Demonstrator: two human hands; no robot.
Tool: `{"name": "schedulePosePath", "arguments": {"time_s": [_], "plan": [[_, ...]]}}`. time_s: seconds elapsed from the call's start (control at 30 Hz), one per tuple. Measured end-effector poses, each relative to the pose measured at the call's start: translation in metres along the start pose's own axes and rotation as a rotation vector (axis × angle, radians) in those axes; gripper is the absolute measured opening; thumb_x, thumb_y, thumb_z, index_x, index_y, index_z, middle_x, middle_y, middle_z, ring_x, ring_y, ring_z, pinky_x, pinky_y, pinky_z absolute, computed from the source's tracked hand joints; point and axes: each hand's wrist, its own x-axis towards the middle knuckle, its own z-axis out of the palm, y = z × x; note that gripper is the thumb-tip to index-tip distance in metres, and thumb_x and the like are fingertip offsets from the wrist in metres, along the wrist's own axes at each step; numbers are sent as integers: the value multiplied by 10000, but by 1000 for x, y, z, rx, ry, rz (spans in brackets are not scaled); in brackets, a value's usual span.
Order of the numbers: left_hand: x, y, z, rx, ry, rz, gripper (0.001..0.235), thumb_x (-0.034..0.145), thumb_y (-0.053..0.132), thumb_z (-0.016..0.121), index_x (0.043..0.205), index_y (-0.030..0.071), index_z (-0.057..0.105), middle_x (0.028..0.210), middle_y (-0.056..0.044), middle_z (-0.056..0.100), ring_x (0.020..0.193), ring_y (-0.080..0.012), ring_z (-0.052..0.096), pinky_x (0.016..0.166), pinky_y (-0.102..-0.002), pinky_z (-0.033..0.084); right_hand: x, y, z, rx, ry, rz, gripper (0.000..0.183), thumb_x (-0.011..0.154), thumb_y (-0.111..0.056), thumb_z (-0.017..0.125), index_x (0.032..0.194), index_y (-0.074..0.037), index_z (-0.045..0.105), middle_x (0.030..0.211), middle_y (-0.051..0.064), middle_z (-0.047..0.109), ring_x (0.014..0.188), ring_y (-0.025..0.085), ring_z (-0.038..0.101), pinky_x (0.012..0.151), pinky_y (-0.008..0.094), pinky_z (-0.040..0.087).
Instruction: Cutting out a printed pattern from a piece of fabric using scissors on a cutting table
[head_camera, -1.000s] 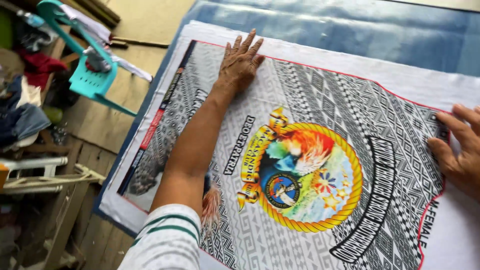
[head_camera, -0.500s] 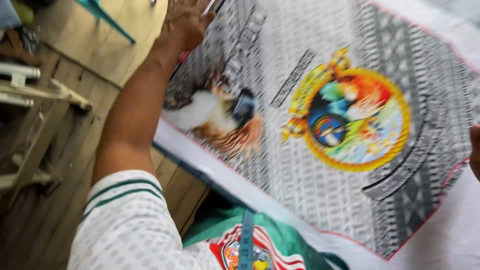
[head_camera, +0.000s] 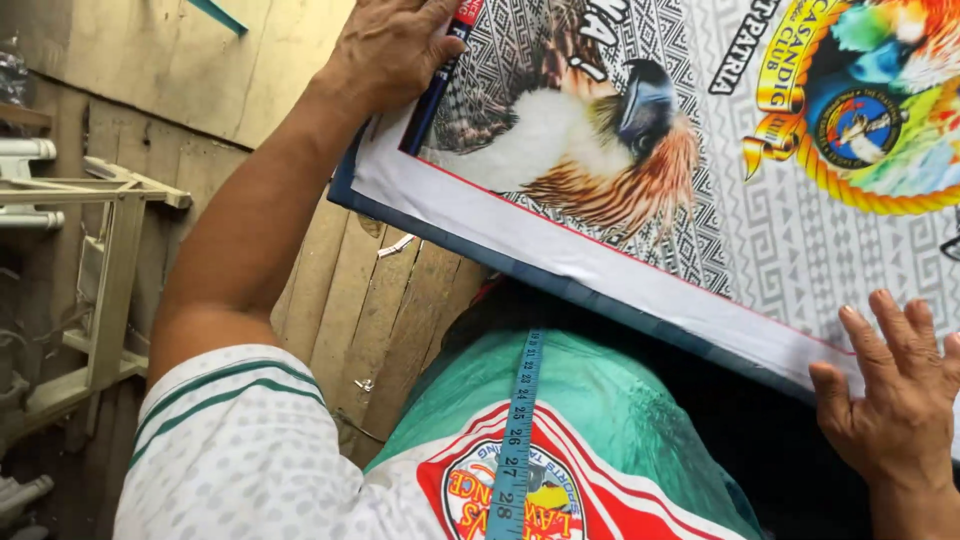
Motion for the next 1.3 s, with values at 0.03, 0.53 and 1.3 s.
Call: {"name": "schedulePosePath", "arguments": {"time_s": [0.03,0.53,1.3], "plan": [[-4,5,-9,-103,-43,-52,466,1065,275,516,1494,96,500,1315,-227,652,1088,-465,600,894,-516,378,-7,-5,4,-49,6,33,561,1077,-328,586,1465,67,680,1621,332,595,1570,527,497,1293,663,282],[-146,15,-25,-312,131,175,85,933,109,795,1007,76,771,1020,-96,624,949,-275,511,824,-386,517,0,-70,18,142,287,24,257,1157,-47,602,1242,176,698,1361,367,654,1422,597,535,1289,658,426],[-24,-43,36,-720,-365,114,134,1007,-37,583,1051,43,681,1038,-99,679,915,-219,629,775,-293,508,-1,-70,47,105,328,-50,220,1113,-58,656,1141,154,705,1266,343,685,1333,577,551,1225,645,439]]}}
